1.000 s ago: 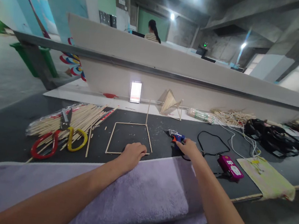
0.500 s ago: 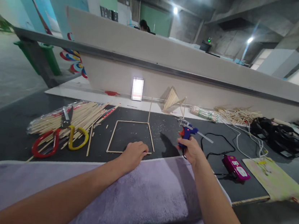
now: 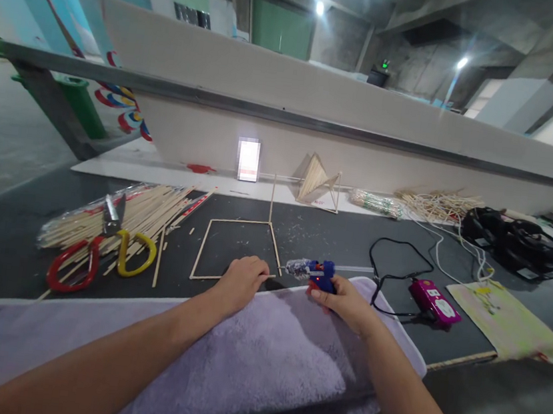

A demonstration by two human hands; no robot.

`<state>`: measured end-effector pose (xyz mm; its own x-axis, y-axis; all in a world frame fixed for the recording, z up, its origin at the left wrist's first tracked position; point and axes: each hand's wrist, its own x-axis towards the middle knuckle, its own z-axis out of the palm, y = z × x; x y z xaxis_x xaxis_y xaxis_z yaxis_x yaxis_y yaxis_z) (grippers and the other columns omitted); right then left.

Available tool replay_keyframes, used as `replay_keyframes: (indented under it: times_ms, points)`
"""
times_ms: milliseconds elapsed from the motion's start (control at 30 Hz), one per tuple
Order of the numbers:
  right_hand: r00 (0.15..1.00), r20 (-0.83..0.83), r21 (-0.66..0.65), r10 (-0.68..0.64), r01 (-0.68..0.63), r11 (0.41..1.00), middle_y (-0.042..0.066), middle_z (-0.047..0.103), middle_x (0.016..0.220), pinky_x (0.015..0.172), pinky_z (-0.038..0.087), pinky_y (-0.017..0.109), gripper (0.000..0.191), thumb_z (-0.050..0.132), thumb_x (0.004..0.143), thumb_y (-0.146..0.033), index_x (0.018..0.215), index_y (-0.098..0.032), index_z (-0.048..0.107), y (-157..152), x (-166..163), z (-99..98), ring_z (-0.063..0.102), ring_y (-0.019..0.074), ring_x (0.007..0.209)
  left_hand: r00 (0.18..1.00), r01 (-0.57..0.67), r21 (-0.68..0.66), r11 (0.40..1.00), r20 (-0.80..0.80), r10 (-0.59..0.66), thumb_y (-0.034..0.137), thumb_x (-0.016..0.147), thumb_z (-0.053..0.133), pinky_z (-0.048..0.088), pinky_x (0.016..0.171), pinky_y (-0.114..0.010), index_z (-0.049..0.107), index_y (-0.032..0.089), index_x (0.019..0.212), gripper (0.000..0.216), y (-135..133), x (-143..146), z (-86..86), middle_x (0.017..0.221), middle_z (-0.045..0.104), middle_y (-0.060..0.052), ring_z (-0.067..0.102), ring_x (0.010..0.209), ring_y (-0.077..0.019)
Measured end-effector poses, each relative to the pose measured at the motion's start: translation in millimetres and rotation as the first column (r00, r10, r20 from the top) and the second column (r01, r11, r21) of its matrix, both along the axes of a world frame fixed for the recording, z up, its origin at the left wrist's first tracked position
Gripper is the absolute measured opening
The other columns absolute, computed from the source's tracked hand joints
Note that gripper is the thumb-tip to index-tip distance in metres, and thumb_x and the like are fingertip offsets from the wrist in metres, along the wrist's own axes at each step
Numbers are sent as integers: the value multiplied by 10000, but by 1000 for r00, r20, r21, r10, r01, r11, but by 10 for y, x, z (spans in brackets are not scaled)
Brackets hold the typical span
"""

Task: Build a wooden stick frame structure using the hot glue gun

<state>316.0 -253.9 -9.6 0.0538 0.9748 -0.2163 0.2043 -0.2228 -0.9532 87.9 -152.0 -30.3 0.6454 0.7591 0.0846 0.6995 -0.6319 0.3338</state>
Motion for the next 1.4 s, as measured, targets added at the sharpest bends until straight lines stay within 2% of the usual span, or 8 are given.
replay_keyframes:
  times_ms: [167, 300, 533, 733, 900, 1167, 1400]
  points:
    - [985, 168, -73, 38, -26, 997, -31, 521, 565, 452, 308, 211, 449, 641, 675, -523, 883, -134, 558, -15, -20, -9, 404, 79, 458, 1000, -2, 21, 1000, 7, 2, 247, 878, 398, 323, 774, -312, 586, 217, 872, 191, 4, 9, -9, 916, 590, -41, 503, 926, -182]
    - [967, 253, -89, 30, -8, 996, -48, 488, 477, 435, 283, 209, 418, 588, 715, -537, 853, -145, 547, -11, -35, 20, 397, 82, 419, 1000, -15, -10, 1000, -6, 15, 231, 877, 394, 324, 785, -309, 593, 213, 882, 200, -5, 17, 15, 935, 590, -47, 501, 947, -179]
    - [960, 279, -107, 8, 23, 994, -59, 477, 452, 413, 258, 203, 371, 580, 721, -520, 806, -163, 527, 23, -68, 9, 374, 74, 394, 1000, -4, 5, 1000, 17, 4, 221, 870, 400, 324, 776, -308, 594, 212, 876, 195, -2, 15, 7, 929, 592, -45, 503, 938, -178]
    - [963, 269, -94, -5, 32, 995, -66, 442, 409, 388, 222, 203, 407, 577, 715, -548, 813, -156, 537, 33, -70, -17, 346, 72, 369, 1000, 0, -6, 1000, 7, 0, 229, 873, 401, 323, 787, -304, 590, 213, 881, 190, -6, 11, 17, 940, 588, -43, 500, 954, -174]
    - [975, 224, -85, -4, 24, 996, -63, 452, 440, 388, 240, 203, 412, 590, 703, -551, 804, -156, 532, 30, -87, -6, 354, 70, 378, 1000, 2, -7, 1000, 5, -2, 231, 868, 412, 322, 786, -307, 594, 213, 887, 184, -6, 9, 18, 938, 590, -43, 498, 952, -175]
    - [959, 282, -99, 4, 25, 995, -54, 462, 425, 392, 262, 209, 370, 588, 718, -517, 798, -160, 532, 28, -92, 18, 372, 79, 382, 999, 22, 56, 998, 47, -25, 246, 867, 425, 315, 741, -304, 593, 217, 854, 171, 25, -3, -57, 885, 588, -27, 507, 907, -171]
    - [960, 280, -87, -3, 28, 996, -54, 463, 429, 394, 269, 209, 375, 588, 714, -525, 773, -161, 522, 19, -104, 29, 372, 77, 380, 998, 10, 43, 999, 65, -13, 238, 864, 435, 313, 742, -302, 592, 219, 848, 159, 25, 4, -61, 899, 588, -23, 504, 911, -166]
